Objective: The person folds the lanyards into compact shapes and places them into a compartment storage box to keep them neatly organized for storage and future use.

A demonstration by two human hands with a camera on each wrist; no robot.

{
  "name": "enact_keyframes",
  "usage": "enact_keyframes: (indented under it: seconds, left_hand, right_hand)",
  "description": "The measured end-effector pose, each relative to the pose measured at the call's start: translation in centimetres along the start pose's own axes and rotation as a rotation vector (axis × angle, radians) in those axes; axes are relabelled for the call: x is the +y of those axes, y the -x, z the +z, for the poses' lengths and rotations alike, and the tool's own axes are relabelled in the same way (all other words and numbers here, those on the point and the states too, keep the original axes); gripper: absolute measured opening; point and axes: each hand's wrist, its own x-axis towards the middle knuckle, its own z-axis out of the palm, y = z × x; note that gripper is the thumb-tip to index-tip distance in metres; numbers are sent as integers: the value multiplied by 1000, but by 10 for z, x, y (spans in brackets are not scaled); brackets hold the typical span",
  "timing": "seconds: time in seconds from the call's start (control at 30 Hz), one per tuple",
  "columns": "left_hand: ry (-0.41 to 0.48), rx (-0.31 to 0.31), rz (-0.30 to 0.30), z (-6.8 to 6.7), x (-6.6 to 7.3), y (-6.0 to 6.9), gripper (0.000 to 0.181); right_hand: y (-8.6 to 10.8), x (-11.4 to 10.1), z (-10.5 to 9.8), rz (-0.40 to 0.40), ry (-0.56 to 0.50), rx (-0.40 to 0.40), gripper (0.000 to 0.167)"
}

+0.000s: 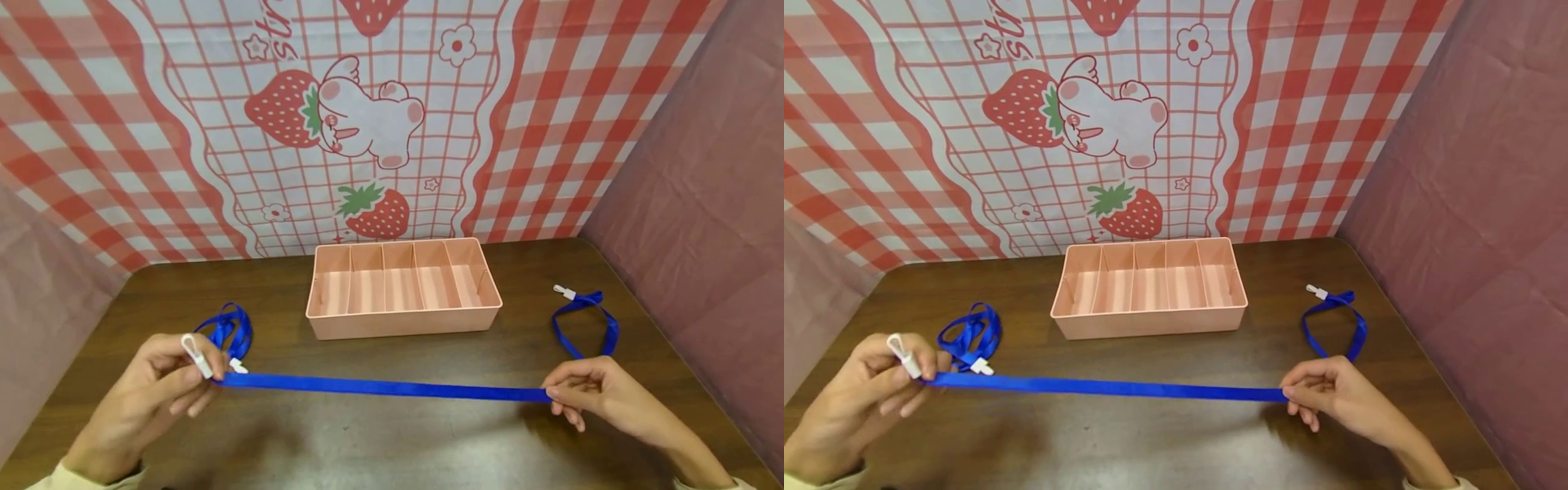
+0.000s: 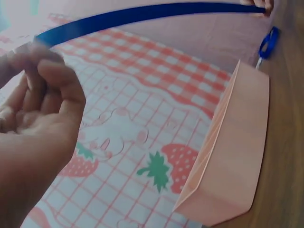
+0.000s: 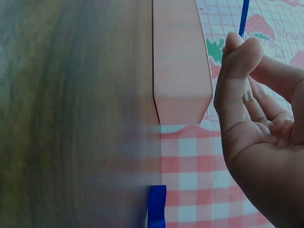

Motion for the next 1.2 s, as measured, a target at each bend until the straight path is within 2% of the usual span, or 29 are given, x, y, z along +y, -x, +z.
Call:
enact_keyframes:
  seconds: [0.07, 0.13, 0.27, 0.37, 0.43, 0.6, 0.67, 0.73, 0.97, 1.03, 1.2]
  left_hand:
    - [9, 63, 33, 3, -2, 0, 30]
    - [25, 95, 59, 7, -4, -1, 32]
    - [90, 111, 113, 15, -5, -3, 33]
    - [62, 77, 122, 17, -6, -5, 30]
    - [13, 61, 85, 15, -6, -4, 29]
    - [-111, 60, -103, 3, -7, 6, 34]
    - [-144, 65, -175, 2, -7, 9, 37]
    - [-179, 54, -214, 3, -8, 7, 39]
    - [-267, 43, -259, 11, -1, 4, 41]
    - [-277, 43, -265, 13, 2, 4, 42]
    - [-284, -7, -225, 15, 5, -1, 42]
  right_hand:
    - [-2, 2, 3, -13, -1, -32, 24]
    - [-4, 3, 5, -13, 5, -51, 24]
    - [-8, 3, 9, 14, 28, -51, 20]
    - [-10, 2, 10, 45, 54, -37, 17]
    - [-11, 3, 10, 58, 80, -24, 14]
    - [-11, 5, 12, 89, 141, -2, 11]
    - [-10, 1, 15, 96, 146, -1, 13]
    - [-8, -7, 19, 86, 153, 4, 14]
    - [-8, -23, 41, -91, 179, 12, 27]
    - [-9, -25, 44, -109, 180, 15, 28]
    - [-11, -30, 47, -127, 207, 34, 28]
